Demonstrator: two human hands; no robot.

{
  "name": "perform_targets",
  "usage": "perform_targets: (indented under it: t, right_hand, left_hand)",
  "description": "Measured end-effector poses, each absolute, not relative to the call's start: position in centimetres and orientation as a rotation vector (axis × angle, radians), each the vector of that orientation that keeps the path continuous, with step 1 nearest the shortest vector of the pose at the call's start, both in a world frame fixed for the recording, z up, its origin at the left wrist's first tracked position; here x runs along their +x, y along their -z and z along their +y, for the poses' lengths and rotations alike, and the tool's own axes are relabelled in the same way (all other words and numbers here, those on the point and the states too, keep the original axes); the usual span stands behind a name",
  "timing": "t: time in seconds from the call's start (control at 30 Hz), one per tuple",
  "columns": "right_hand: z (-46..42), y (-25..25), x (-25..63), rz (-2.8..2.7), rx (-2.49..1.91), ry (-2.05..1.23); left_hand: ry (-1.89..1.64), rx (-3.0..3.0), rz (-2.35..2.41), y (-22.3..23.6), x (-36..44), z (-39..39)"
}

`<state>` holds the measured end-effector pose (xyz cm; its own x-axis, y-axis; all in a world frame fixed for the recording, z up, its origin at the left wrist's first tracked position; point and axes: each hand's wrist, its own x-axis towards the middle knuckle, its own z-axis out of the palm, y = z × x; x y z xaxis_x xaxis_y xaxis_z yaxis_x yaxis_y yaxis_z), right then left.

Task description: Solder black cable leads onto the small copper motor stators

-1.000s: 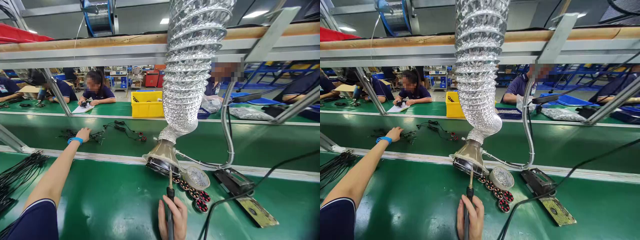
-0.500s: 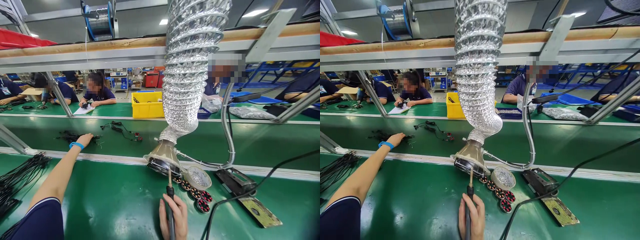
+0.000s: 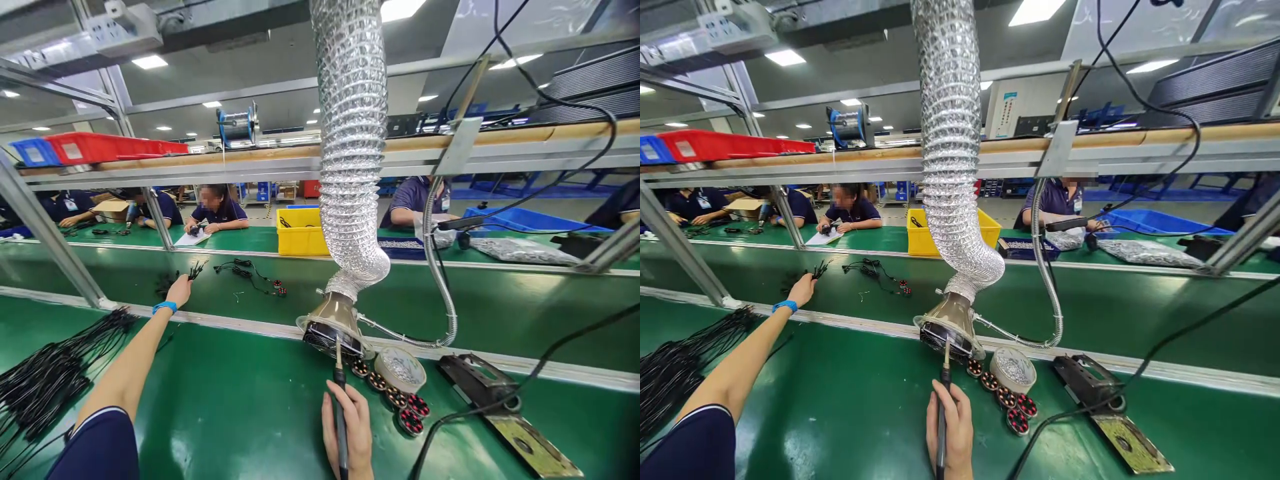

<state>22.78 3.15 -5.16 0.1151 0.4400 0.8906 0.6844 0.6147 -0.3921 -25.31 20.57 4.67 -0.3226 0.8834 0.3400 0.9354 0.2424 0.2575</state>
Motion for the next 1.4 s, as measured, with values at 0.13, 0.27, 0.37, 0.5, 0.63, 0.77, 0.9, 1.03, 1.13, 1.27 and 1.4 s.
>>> perform_targets:
  t: [0.13, 0.27, 0.37, 0.5, 0.63, 0.77, 0.9, 1.03, 1.13, 1.27, 1.4]
  right_hand:
    - [3.3, 5.3, 22.7, -1.529, -0.953, 0.224]
    - [3.4, 5.3, 22.7, -1.545, -0.933, 0.230]
    - [3.4, 5.3, 22.7, -1.552, -0.911, 0.247]
    - [3.3, 5.3, 22.5, -1.560, -0.880, 0.227]
    - [3.2, 5.6, 22.3, -1.557, -0.891, 0.186]
    - [3.1, 5.7, 22.1, -1.535, -0.910, 0.116]
    - [2.8, 5.4, 21.9, -1.552, -0.912, 0.125]
    - [2.5, 5.0, 21.8, -1.562, -0.934, 0.122]
    - [2.3, 5.0, 21.9, -1.576, -0.958, 0.133]
    - [1.5, 5.0, 22.1, -1.600, -0.974, 0.155]
    - [-0.1, 4.4, 22.1, -1.591, -0.973, 0.163]
  left_hand:
    - [0.971, -1.625, -2.331, -7.6, -25.4, 18.5]
    - [1.278, -1.569, -2.214, -10.9, -25.0, 14.8]
    - [1.461, -1.557, -2.107, -13.6, -24.5, 11.3]
    - [1.593, -1.557, -1.986, -18.4, -23.9, 4.5]
    - [1.548, -1.566, -1.867, -23.8, -23.3, -4.4]
    - [1.142, -1.560, -1.914, -26.1, -22.0, -10.5]
    - [0.527, -1.738, -2.025, -20.2, -19.6, -10.3]
    - [0.159, -1.861, -2.238, -9.8, -16.2, -6.1]
    - [0.109, -1.943, -2.292, -4.2, -14.2, -3.5]
    - [0.127, -1.992, -2.279, -1.8, -13.9, -2.9]
    - [0.255, -1.928, -2.168, -1.2, -15.2, -5.4]
